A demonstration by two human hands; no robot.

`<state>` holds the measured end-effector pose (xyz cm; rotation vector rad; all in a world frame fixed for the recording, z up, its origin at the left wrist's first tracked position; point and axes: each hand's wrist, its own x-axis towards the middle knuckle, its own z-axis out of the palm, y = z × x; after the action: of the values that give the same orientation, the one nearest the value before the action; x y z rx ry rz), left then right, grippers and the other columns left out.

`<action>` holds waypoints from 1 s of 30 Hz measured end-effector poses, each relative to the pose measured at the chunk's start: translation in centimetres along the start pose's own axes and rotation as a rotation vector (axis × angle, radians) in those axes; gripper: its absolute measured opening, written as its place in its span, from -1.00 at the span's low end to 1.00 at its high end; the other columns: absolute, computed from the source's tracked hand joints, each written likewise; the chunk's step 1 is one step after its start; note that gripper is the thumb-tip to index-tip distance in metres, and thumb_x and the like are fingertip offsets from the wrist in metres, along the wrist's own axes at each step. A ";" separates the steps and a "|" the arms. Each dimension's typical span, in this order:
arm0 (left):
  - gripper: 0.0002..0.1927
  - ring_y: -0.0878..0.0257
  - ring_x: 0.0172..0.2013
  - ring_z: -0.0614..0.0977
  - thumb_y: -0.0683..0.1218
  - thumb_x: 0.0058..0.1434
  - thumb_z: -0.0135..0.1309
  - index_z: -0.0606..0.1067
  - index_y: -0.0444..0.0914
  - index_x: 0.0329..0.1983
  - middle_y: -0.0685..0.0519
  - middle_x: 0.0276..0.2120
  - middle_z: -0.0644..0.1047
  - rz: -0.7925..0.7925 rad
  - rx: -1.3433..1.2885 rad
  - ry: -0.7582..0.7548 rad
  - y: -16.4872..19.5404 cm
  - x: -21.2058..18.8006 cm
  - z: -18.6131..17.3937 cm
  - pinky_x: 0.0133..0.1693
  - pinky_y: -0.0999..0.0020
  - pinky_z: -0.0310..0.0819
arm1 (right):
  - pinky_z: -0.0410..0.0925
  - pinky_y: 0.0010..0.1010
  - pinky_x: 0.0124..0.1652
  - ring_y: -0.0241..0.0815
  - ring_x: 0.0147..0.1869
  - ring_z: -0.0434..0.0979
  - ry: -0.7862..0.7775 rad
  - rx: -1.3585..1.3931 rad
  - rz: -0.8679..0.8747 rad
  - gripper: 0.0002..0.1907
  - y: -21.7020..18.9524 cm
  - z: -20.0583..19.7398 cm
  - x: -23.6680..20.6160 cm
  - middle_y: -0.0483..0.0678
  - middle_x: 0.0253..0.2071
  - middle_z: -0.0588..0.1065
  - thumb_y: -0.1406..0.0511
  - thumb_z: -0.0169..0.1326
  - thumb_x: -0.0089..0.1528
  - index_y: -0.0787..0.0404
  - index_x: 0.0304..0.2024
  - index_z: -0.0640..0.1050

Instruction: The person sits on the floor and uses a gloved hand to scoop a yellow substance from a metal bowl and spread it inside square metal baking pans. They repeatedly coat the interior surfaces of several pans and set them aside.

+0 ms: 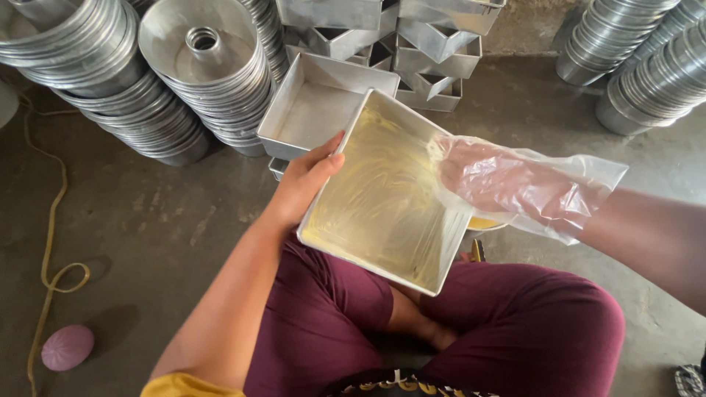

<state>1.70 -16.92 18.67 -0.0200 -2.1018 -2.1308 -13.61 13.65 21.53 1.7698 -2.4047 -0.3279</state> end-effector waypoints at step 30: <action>-0.26 0.30 0.04 0.60 0.23 0.18 0.08 0.41 -0.22 0.37 -0.03 0.08 0.62 -0.135 0.200 -0.316 3.4 2.7 2.2 0.07 0.41 0.42 | 0.39 -0.26 -0.03 0.06 0.02 0.51 -0.104 -0.573 -0.274 -0.66 -4.3 -3.6 -1.8 0.19 -0.05 0.52 0.32 0.01 0.07 0.35 -0.14 0.58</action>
<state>-0.79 -15.02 22.41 -0.2106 -2.5549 -2.0938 -8.26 13.84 24.00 1.8140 -1.8447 -1.0413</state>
